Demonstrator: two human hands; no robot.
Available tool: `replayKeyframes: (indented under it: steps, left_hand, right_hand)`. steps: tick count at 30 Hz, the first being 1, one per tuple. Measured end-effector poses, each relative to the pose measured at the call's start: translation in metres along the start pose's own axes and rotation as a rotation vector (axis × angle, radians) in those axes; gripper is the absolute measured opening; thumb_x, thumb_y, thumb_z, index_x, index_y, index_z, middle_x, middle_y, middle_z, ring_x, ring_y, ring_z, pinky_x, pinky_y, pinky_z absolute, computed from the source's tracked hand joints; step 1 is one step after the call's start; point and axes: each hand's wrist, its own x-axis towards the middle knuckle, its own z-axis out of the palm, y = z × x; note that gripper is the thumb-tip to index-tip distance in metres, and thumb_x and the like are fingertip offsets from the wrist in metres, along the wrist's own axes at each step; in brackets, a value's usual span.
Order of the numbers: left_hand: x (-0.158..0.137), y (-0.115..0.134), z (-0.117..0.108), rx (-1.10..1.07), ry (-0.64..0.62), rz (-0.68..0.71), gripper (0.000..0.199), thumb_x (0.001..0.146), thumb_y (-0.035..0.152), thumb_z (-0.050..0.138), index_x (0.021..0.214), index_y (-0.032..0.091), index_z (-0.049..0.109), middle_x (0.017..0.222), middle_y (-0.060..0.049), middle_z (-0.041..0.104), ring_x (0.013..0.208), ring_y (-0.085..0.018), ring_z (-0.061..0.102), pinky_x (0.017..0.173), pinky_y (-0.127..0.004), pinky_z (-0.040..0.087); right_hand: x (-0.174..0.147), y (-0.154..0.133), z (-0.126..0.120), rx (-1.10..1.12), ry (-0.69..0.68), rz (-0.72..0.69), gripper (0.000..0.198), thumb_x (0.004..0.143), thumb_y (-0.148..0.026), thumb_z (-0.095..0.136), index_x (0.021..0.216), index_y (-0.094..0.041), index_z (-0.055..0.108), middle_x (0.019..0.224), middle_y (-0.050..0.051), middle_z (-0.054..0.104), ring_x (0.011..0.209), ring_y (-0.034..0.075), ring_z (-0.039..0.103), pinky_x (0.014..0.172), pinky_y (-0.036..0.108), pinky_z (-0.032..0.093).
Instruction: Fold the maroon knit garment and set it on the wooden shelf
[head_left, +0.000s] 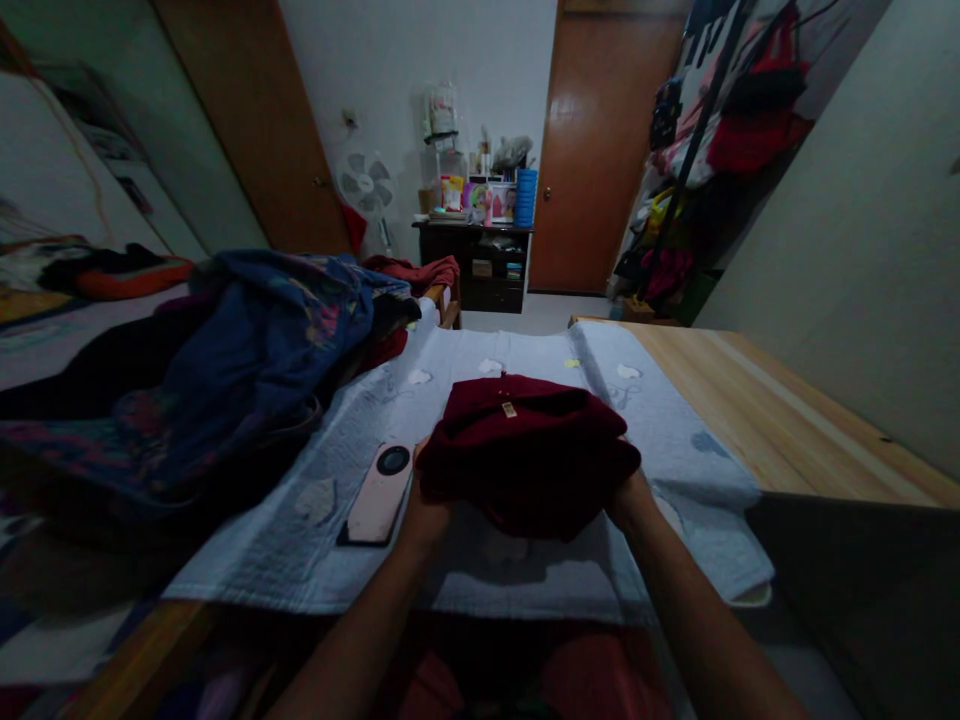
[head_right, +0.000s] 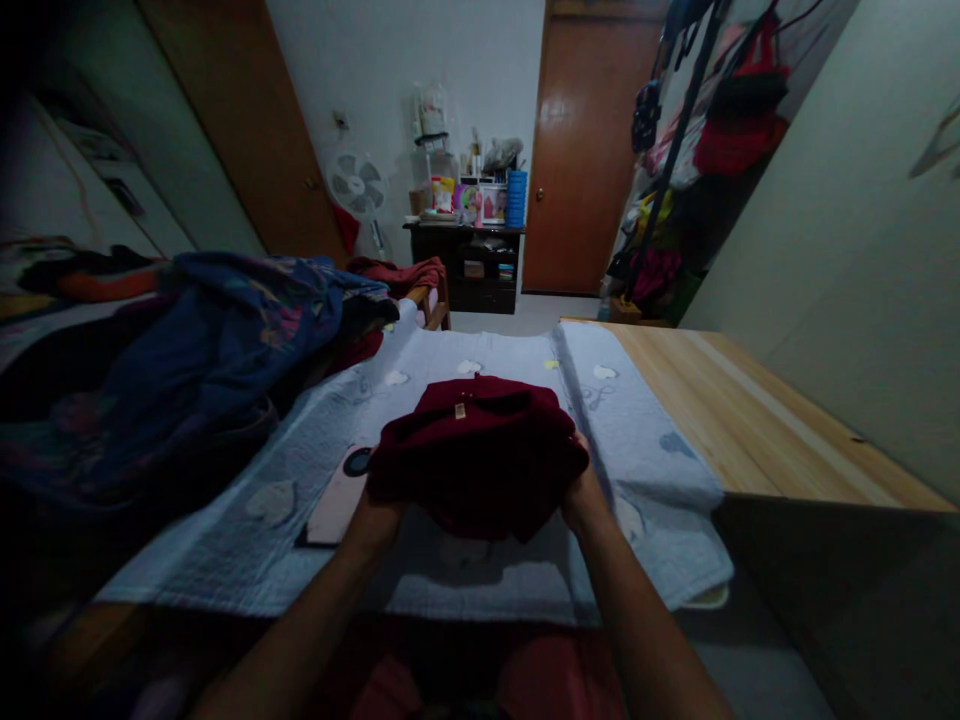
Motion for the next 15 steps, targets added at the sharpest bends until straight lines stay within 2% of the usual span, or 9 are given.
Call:
replayKeyframes:
  steps: [3, 6, 12, 15]
  left_hand:
    - [-0.027, -0.014, -0.01, 0.045, -0.018, 0.058, 0.064, 0.065, 0.023, 0.079, 0.121, 0.029, 0.05, 0.135, -0.002, 0.051, 0.131, -0.026, 0.041, 0.112, -0.036, 0.031]
    - [-0.043, -0.02, -0.014, 0.0, -0.097, 0.025, 0.076, 0.061, 0.021, 0.081, 0.126, 0.028, 0.044, 0.139, -0.004, 0.047, 0.131, -0.027, 0.041, 0.109, -0.035, 0.035]
    - [-0.066, -0.011, -0.017, -0.244, -0.172, -0.207, 0.096, 0.061, 0.019, 0.075, 0.14, 0.04, 0.025, 0.144, 0.001, 0.044, 0.127, -0.027, 0.047, 0.094, -0.034, 0.05]
    - [-0.074, -0.006, -0.029, -0.338, -0.258, -0.311, 0.094, 0.062, 0.021, 0.07, 0.142, 0.042, 0.024, 0.145, 0.001, 0.044, 0.125, -0.027, 0.05, 0.09, -0.035, 0.052]
  right_hand:
    - [-0.025, 0.025, -0.008, 0.077, 0.023, 0.052, 0.045, 0.081, -0.053, 0.061, 0.12, -0.031, 0.058, 0.118, 0.002, 0.068, 0.113, 0.024, 0.059, 0.091, 0.037, 0.051]
    - [-0.045, 0.039, -0.007, 0.186, -0.035, 0.177, 0.04, 0.085, -0.052, 0.055, 0.119, -0.031, 0.059, 0.116, 0.001, 0.069, 0.109, 0.023, 0.062, 0.088, 0.037, 0.053]
    - [-0.078, 0.047, -0.003, 0.373, -0.142, 0.435, 0.041, 0.092, -0.052, 0.039, 0.125, -0.03, 0.052, 0.115, 0.006, 0.069, 0.097, 0.025, 0.067, 0.086, 0.047, 0.052]
    - [-0.09, 0.053, -0.009, 0.446, -0.149, 0.465, 0.039, 0.094, -0.05, 0.035, 0.123, -0.03, 0.052, 0.115, 0.006, 0.069, 0.097, 0.025, 0.067, 0.09, 0.05, 0.049]
